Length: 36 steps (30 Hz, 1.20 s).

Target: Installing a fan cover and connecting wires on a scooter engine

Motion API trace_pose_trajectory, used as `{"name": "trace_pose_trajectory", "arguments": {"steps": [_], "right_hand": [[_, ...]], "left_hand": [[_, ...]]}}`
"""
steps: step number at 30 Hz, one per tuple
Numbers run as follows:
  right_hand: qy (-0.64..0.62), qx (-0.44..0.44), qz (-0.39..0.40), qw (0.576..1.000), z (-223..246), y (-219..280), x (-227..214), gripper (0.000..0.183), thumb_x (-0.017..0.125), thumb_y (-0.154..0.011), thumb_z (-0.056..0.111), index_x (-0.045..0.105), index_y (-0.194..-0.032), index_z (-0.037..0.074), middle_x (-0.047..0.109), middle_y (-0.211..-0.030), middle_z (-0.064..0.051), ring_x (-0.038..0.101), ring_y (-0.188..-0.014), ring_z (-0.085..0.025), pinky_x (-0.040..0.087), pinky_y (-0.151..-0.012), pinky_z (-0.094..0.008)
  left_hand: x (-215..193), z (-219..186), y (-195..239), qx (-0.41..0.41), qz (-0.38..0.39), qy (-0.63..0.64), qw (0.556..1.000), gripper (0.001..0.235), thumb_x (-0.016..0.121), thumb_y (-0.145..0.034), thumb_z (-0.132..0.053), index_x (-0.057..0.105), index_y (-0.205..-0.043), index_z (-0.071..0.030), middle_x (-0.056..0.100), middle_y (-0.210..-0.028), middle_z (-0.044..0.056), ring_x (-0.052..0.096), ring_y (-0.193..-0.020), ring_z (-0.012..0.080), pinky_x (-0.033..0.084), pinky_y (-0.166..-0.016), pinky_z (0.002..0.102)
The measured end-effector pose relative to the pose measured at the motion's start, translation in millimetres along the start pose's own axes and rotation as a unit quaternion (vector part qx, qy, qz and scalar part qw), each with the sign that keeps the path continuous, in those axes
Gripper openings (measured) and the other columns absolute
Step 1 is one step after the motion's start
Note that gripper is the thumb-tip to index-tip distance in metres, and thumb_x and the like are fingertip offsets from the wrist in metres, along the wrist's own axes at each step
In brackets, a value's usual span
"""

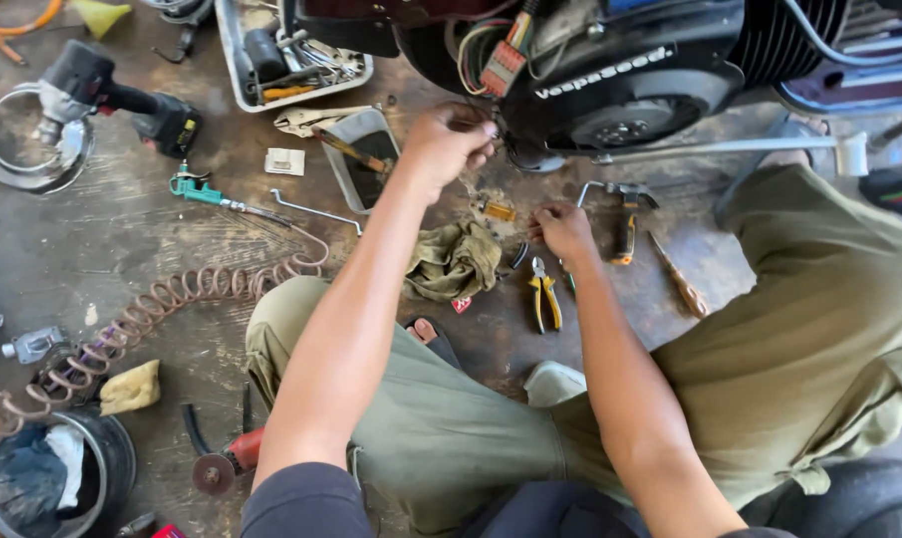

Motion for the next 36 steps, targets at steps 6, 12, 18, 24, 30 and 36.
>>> {"name": "trace_pose_trajectory", "arguments": {"steps": [6,12,18,24,30,36], "right_hand": [[-0.079,-0.046,0.033,0.995,71,47,33,0.023,0.062,-0.099,0.011,0.071,-0.11,-0.007,0.07,-0.092,-0.023,0.073,-0.071,-0.023,0.065,-0.062,-0.03],[-0.169,-0.103,0.055,0.979,92,58,46,0.017,0.06,-0.1,0.005,0.069,-0.104,-0.008,0.069,-0.089,-0.025,0.073,-0.071,-0.026,0.066,-0.062,-0.035],[-0.192,-0.162,0.085,0.964,98,56,46,0.014,0.06,-0.102,0.003,0.069,-0.1,-0.008,0.069,-0.085,-0.023,0.074,-0.07,-0.029,0.065,-0.061,-0.038],[-0.174,-0.177,0.078,0.966,100,59,43,0.014,0.06,-0.103,0.003,0.069,-0.099,-0.006,0.068,-0.082,-0.022,0.073,-0.068,-0.03,0.064,-0.058,-0.039],[-0.204,-0.23,0.045,0.95,107,56,43,0.016,0.056,-0.107,0.008,0.067,-0.102,-0.002,0.065,-0.077,-0.019,0.071,-0.062,-0.028,0.061,-0.055,-0.032],[-0.161,-0.333,0.0,0.929,149,79,63,0.017,0.059,-0.109,0.008,0.063,-0.123,-0.001,0.066,-0.083,-0.016,0.071,-0.066,-0.024,0.059,-0.055,-0.028]], "left_hand": [[3,19,-12,0.013,-0.006,0.005,1.0,0.034,0.079,-0.087,-0.012,0.066,-0.114,0.006,0.073,-0.085,0.013,0.077,-0.07,0.015,0.068,-0.062,0.022],[6,17,-10,0.022,-0.013,-0.01,1.0,0.029,0.078,-0.087,-0.013,0.067,-0.107,0.005,0.074,-0.081,0.014,0.075,-0.066,0.0134,0.066,-0.061,0.02],[9,8,3,0.052,-0.008,-0.023,0.998,0.028,0.077,-0.087,-0.014,0.065,-0.102,0.007,0.074,-0.077,0.016,0.074,-0.061,0.0128,0.066,-0.059,0.02],[12,-3,16,0.073,-0.009,-0.044,0.996,0.03,0.077,-0.086,-0.018,0.067,-0.1,0.006,0.077,-0.078,0.017,0.076,-0.063,0.0148,0.067,-0.06,0.022],[11,3,9,0.053,-0.018,-0.133,0.99,0.029,0.075,-0.085,-0.035,0.07,-0.095,-0.008,0.079,-0.075,0.002,0.078,-0.066,0.0085,0.065,-0.066,0.022],[8,-5,19,0.058,-0.035,-0.237,0.969,0.036,0.073,-0.082,-0.051,0.074,-0.092,-0.016,0.08,-0.081,-0.001,0.078,-0.094,0.0213,0.062,-0.087,0.035]]}}
Point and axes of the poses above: each hand's wrist, its own y-axis away from the middle knuckle, its own x-axis out of the palm, z = x × y, the point moved 1 cm from there along -y, towards the middle knuckle
